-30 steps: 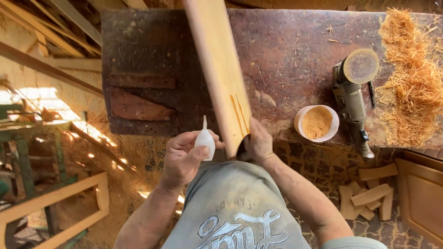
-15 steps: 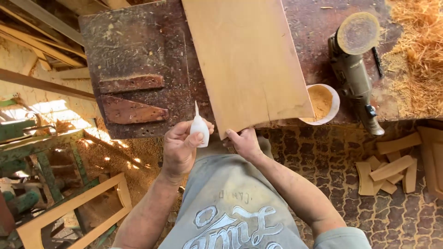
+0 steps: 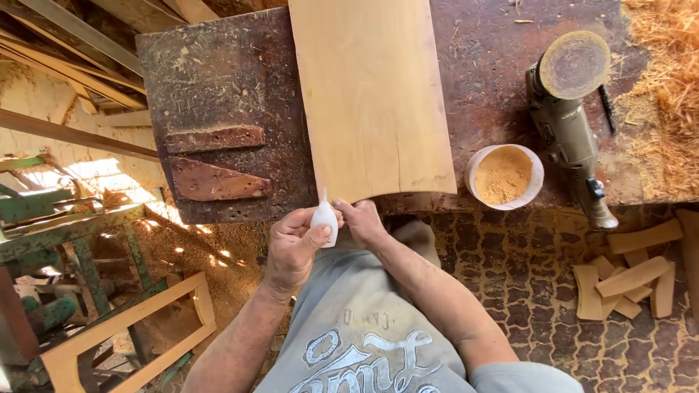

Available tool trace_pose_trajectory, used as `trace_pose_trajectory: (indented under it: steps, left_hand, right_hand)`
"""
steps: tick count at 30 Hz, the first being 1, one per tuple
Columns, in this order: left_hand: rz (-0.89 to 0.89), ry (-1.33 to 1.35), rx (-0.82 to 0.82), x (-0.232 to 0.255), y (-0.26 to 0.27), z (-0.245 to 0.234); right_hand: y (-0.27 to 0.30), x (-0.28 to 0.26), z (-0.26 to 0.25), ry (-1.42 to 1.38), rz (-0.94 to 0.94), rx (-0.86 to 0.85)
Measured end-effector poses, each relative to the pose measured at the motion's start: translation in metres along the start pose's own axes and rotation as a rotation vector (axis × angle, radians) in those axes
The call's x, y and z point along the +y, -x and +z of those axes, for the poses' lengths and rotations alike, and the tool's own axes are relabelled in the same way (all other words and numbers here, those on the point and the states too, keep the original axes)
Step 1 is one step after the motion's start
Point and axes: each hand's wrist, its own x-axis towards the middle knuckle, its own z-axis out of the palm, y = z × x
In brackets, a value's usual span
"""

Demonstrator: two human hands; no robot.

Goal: Applying glue to a curved piece of wood and spreading it with fingers.

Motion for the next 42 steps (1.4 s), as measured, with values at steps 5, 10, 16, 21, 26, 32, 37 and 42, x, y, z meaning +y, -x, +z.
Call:
trace_pose_trajectory:
  steps: [5, 10, 16, 21, 26, 32, 37, 42]
  left_hand:
    - [-0.017, -0.028, -0.025, -0.006, -0.007, -0.003]
    - [-0.034, -0.170, 0.005, -0.014, -0.020, -0.001]
    - [-0.013, -0.304, 0.036, -0.074, -0.073, -0.034]
    - [-0.013, -0.018, 0.063, -0.132, -0.117, -0.046]
    - [-0.031, 0.078, 0.092, -0.139, -0.128, -0.046]
    - [-0.046, 0.074, 0.068, -0.128, -0.129, -0.045]
    - [-0.082, 0.039, -0.027, -0.113, -0.147, -0.037]
    - [-0.109, 0.043, -0.114, -0.096, -0.176, -0.040]
  right_hand:
    - [0.032, -0.034, -0.031, -0.002, 0.288, -0.055]
    - [0.078, -0.060, -0.064, 0.328, 0.520, 0.061]
    - [0.139, -0.168, -0.118, 1.285, -0.602, 0.500]
    - [0.101, -0.228, -0.168, 1.884, -0.326, 0.578]
    - [0.092, -0.219, -0.192, 1.911, -0.173, 0.474]
    - [0.098, -0.221, -0.180, 1.735, -0.355, 0.523]
    - [0.100, -0.201, -0.193, 1.771, -0.395, 0.603]
    - [0.108, -0.178, -0.192, 1.631, -0.701, 0.720]
